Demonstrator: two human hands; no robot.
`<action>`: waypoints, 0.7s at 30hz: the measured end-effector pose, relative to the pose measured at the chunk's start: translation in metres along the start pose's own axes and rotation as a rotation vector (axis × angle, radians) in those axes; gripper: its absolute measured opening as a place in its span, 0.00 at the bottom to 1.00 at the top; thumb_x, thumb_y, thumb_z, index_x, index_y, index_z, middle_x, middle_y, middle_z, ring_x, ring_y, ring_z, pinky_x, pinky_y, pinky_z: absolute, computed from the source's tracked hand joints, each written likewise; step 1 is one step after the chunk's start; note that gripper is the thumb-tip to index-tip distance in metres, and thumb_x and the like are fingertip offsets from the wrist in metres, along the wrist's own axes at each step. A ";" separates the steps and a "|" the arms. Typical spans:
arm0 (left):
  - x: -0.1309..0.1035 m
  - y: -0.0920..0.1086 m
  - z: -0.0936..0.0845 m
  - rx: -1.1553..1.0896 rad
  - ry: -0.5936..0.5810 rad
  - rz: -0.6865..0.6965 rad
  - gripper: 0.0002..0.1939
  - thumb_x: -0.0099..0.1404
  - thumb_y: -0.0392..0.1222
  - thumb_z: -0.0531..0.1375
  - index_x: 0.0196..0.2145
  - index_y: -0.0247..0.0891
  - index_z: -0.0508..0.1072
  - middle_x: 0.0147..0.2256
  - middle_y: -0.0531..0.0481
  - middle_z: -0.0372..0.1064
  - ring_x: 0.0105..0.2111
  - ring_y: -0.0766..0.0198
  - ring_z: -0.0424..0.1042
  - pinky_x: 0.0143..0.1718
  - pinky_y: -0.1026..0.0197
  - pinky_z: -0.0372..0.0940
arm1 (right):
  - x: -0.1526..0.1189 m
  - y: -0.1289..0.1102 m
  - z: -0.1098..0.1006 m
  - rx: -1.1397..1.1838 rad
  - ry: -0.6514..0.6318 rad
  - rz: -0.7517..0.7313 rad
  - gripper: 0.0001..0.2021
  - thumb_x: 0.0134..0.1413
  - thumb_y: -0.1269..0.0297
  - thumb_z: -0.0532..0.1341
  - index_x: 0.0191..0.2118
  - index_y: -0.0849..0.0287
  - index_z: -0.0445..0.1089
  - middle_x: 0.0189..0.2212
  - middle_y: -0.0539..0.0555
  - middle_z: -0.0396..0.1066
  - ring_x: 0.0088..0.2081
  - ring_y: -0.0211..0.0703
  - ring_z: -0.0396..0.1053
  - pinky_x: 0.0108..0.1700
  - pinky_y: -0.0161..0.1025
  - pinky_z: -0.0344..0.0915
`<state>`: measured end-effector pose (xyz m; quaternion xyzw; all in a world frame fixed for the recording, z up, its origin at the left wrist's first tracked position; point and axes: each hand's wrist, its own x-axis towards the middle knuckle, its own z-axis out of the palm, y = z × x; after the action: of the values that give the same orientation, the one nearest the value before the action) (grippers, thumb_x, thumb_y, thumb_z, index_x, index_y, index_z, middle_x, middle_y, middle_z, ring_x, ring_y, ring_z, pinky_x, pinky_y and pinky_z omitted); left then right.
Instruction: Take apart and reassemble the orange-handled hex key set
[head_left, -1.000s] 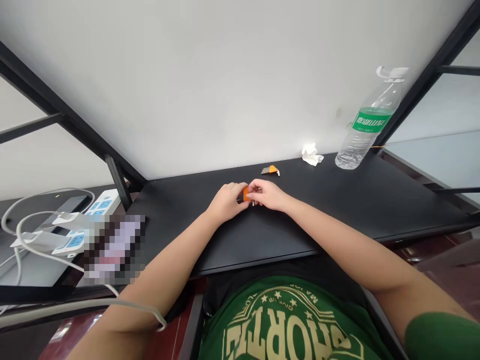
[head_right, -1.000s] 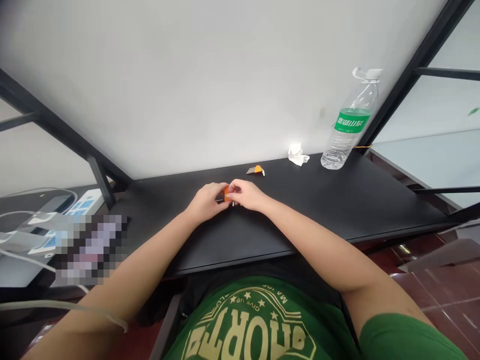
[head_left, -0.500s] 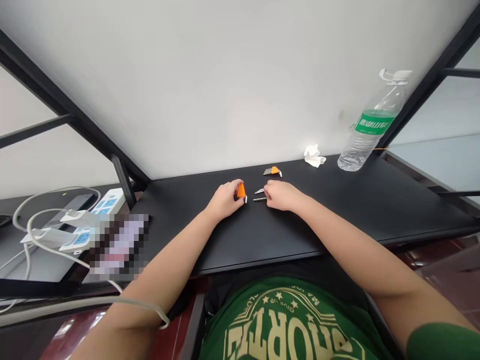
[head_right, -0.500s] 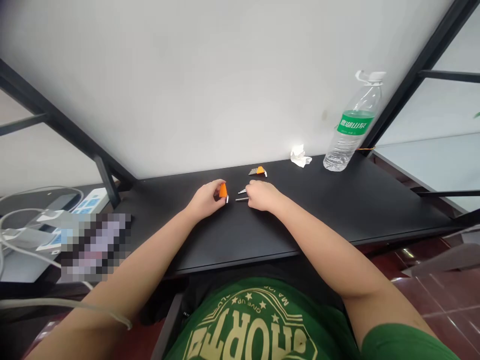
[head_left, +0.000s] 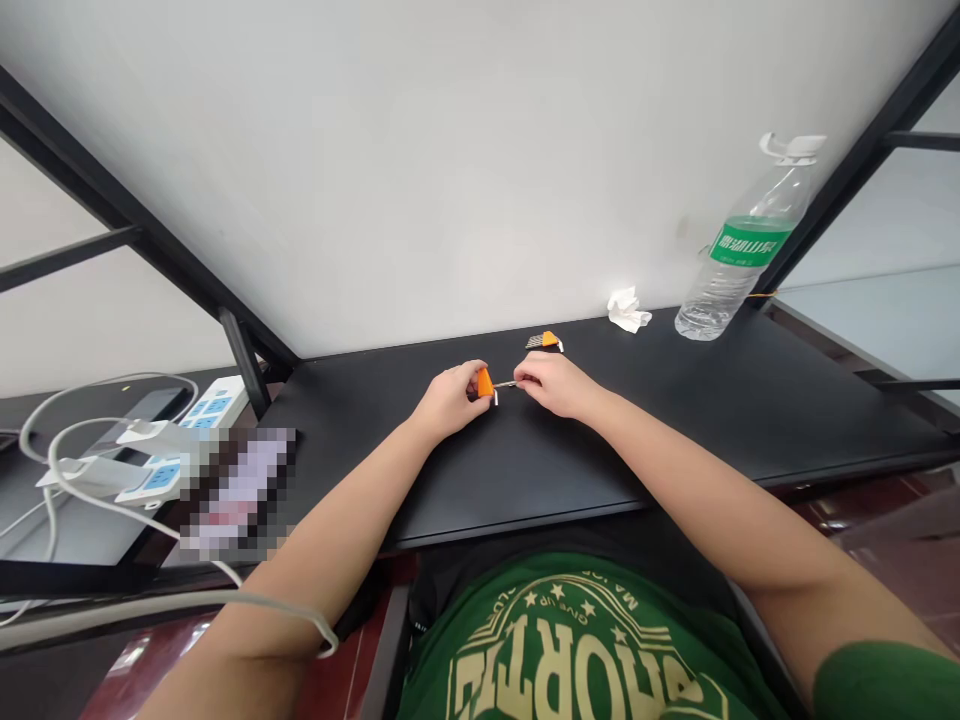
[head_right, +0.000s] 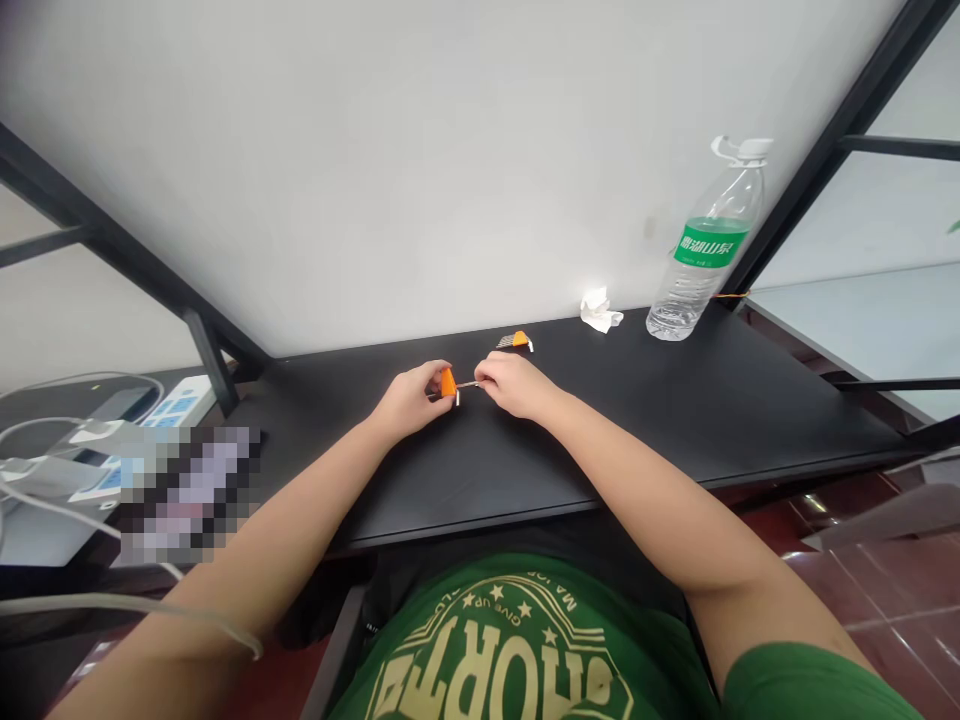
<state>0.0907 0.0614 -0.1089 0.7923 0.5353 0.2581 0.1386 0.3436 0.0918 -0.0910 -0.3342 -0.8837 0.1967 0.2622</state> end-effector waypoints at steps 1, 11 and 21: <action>0.000 0.000 0.000 0.001 0.003 -0.001 0.26 0.61 0.43 0.65 0.57 0.40 0.72 0.39 0.50 0.77 0.38 0.58 0.77 0.44 0.56 0.73 | 0.000 0.000 -0.001 -0.002 0.010 -0.013 0.07 0.64 0.76 0.60 0.35 0.59 0.73 0.36 0.54 0.71 0.36 0.41 0.68 0.42 0.39 0.64; 0.000 -0.001 -0.001 0.024 -0.016 -0.019 0.26 0.61 0.43 0.65 0.58 0.40 0.72 0.39 0.49 0.77 0.38 0.57 0.77 0.44 0.55 0.73 | -0.001 -0.002 -0.006 0.035 0.036 -0.061 0.08 0.65 0.74 0.60 0.35 0.58 0.74 0.36 0.55 0.71 0.36 0.43 0.69 0.41 0.41 0.65; 0.000 0.001 -0.001 0.043 -0.028 -0.030 0.26 0.62 0.44 0.65 0.58 0.41 0.72 0.39 0.50 0.78 0.39 0.57 0.78 0.45 0.55 0.72 | -0.002 -0.005 -0.009 0.057 0.038 -0.069 0.08 0.65 0.74 0.60 0.35 0.59 0.74 0.36 0.55 0.72 0.35 0.42 0.68 0.40 0.41 0.65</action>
<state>0.0909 0.0613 -0.1076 0.7905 0.5505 0.2332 0.1330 0.3477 0.0884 -0.0820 -0.2994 -0.8836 0.2060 0.2951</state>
